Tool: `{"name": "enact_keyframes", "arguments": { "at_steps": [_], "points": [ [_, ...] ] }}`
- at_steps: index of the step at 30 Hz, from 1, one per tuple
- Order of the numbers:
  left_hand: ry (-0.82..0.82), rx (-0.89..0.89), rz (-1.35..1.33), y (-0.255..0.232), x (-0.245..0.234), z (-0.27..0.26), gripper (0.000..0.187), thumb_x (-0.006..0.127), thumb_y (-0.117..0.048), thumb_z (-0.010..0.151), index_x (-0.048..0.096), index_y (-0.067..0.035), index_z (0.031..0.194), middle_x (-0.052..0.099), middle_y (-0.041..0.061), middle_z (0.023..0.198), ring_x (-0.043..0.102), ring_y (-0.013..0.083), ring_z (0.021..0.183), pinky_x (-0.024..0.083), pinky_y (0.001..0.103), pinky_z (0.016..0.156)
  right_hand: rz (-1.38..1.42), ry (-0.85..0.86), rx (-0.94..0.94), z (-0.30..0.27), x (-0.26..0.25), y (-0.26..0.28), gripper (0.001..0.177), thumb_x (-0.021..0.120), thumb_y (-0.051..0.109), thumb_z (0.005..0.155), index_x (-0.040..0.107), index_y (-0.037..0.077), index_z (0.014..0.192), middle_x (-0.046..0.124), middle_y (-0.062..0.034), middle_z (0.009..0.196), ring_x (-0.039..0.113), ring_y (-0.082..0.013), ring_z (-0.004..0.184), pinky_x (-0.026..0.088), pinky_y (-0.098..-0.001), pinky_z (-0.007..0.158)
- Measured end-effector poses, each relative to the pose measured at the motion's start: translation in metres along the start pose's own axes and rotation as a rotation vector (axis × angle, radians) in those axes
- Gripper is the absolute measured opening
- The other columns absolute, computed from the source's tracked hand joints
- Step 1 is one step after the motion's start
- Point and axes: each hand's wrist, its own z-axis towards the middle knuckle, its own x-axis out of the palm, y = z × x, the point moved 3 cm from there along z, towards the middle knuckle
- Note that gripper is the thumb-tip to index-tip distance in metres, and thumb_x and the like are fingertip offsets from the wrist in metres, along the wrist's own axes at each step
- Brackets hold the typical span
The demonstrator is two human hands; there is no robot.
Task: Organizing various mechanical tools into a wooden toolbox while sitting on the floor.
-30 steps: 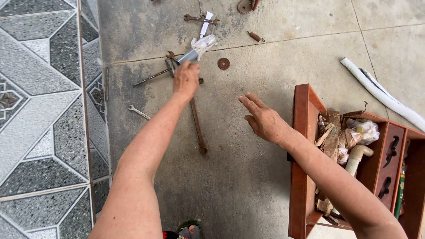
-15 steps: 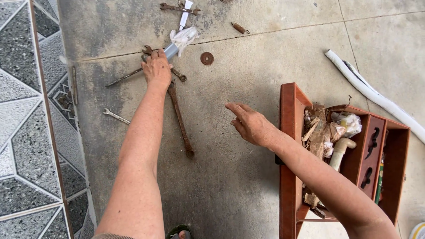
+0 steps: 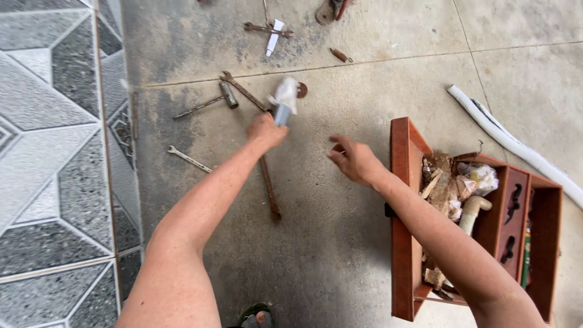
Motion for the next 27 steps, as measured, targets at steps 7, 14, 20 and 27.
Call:
{"name": "enact_keyframes", "arguments": {
  "at_steps": [7,14,20,27],
  "points": [
    [0.275,0.305,-0.386,-0.034,0.056,-0.105,0.05,0.075,-0.034,0.088,0.065,-0.006,0.128,0.075,0.006,0.102,0.069,0.0123,0.085,0.057,0.032,0.075,0.642,-0.17,0.481,-0.006,-0.03,-0.014,0.084,0.064,0.041,0.101,0.02,0.001,0.159,0.06,-0.0289,0.135,0.072,-0.0346,0.108,0.066,-0.0417,0.075],
    [0.364,0.44,-0.415,-0.068,0.042,-0.174,0.062,0.073,-0.032,0.086,0.052,-0.001,0.135,0.069,0.014,0.115,0.071,0.0214,0.098,0.059,0.034,0.086,0.731,-0.409,0.264,-0.008,-0.022,-0.032,0.099,0.076,-0.002,0.08,0.02,0.015,0.16,0.043,-0.0244,0.149,0.068,-0.0341,0.112,0.066,-0.042,0.073],
    [0.359,0.5,-0.101,-0.009,0.061,-0.187,0.055,0.071,-0.027,0.086,0.055,-0.007,0.134,0.07,0.017,0.117,0.072,0.0278,0.104,0.059,0.041,0.091,0.815,-0.495,0.179,-0.021,-0.074,-0.003,0.097,0.065,-0.011,0.085,0.017,0.024,0.162,0.051,-0.0285,0.135,0.07,-0.032,0.103,0.066,-0.0406,0.072],
    [0.029,0.717,0.293,0.048,0.062,-0.167,0.045,0.077,-0.025,0.085,0.058,-0.011,0.124,0.069,0.017,0.113,0.069,0.0383,0.105,0.056,0.051,0.089,0.906,-0.546,0.034,-0.061,-0.114,-0.03,0.099,0.071,-0.009,0.092,0.012,0.02,0.166,0.067,-0.0209,0.102,0.066,-0.0231,0.082,0.058,-0.0376,0.066]
  ]
}}
